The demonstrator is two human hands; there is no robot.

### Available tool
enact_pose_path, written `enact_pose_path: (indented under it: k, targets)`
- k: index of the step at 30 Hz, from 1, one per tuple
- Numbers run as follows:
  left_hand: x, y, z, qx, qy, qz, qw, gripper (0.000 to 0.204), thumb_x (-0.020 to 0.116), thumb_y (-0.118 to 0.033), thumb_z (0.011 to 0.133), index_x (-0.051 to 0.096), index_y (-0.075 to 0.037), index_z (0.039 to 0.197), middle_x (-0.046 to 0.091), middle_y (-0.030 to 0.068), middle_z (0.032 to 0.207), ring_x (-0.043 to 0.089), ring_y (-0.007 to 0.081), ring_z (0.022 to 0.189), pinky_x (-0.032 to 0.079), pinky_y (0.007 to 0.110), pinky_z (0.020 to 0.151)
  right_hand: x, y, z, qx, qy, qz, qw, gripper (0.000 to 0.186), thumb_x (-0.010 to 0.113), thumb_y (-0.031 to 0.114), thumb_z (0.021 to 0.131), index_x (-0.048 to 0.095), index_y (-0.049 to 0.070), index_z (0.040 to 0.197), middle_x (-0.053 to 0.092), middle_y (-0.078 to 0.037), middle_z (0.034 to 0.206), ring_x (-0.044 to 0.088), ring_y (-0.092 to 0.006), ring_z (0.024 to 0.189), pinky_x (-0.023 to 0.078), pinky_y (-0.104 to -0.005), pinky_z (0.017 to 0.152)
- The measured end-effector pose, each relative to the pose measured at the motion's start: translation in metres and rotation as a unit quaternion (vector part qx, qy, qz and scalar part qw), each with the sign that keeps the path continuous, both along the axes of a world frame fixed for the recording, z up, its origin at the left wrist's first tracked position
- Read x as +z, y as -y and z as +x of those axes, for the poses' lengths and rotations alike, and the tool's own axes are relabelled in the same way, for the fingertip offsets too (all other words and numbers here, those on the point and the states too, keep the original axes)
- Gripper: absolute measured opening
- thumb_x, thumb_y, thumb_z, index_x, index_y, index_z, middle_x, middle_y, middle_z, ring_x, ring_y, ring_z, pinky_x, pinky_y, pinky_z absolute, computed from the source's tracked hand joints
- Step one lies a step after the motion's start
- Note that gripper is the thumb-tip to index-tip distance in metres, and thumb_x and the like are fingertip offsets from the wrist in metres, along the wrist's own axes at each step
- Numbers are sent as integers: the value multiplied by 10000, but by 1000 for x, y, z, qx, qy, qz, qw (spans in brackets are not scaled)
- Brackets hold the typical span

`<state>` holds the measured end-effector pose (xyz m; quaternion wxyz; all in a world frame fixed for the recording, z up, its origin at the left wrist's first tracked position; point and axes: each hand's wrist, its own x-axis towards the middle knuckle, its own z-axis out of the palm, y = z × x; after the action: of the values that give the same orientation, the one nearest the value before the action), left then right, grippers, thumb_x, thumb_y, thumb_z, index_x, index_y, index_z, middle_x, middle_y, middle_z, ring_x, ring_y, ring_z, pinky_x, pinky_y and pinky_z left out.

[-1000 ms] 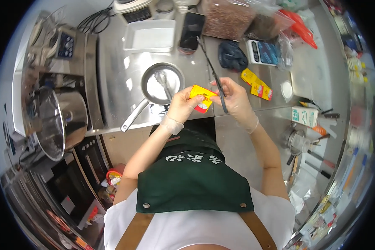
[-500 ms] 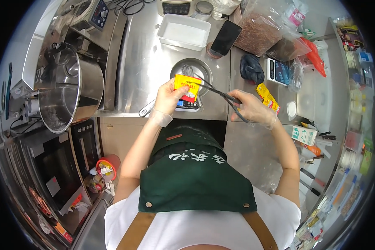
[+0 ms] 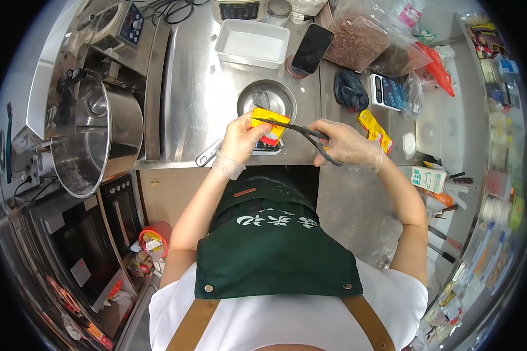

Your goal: The recorder prepares a mixture by weighing a plastic cup, rinsing it, adding water and powder from a packet, and stirring it in a small pot.

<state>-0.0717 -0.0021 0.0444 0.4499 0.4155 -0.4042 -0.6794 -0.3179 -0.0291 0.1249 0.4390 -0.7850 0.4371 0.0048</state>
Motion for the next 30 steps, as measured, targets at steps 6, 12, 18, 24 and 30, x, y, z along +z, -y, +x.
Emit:
enact_pose_path:
  k: [6,12,18,24,30]
  targets:
    - [-1,12,1,-1,24,32,999,196,560,-20,861,575,55,1041,657,85,925,614,109,821,495,244,752,2,7,4,-8,-39,7,999,683,788,466,589,515,37,1046,493,-91,722,501,-282,701,408,-364,645]
    - [-12,27,1,-7,46,50,998,183,569,-27,858,581,57,1020,661,85,912,616,109,803,498,245,740,-10,19,1,-24,-30,27,999,626,782,414,618,522,22,1031,486,-89,662,499,-288,661,401,-377,634]
    - [-18,37,0,-35,53,60,996,183,586,-29,850,590,65,1007,665,97,913,619,112,791,501,248,731,-19,28,3,-15,-26,24,999,677,768,489,593,540,22,1028,485,-88,663,496,-267,659,402,-368,629]
    - [-28,44,2,-37,41,75,996,169,598,-28,844,609,70,981,670,100,896,619,107,775,501,240,718,-18,38,5,-12,-41,57,997,595,762,466,634,569,84,1048,585,-117,742,587,-327,756,434,-395,658]
    - [-21,48,2,-69,67,89,991,167,602,-35,844,616,78,967,671,103,882,620,107,762,502,235,708,-26,39,7,-14,-39,28,999,592,770,458,629,575,63,1024,607,-127,749,591,-324,750,437,-386,661]
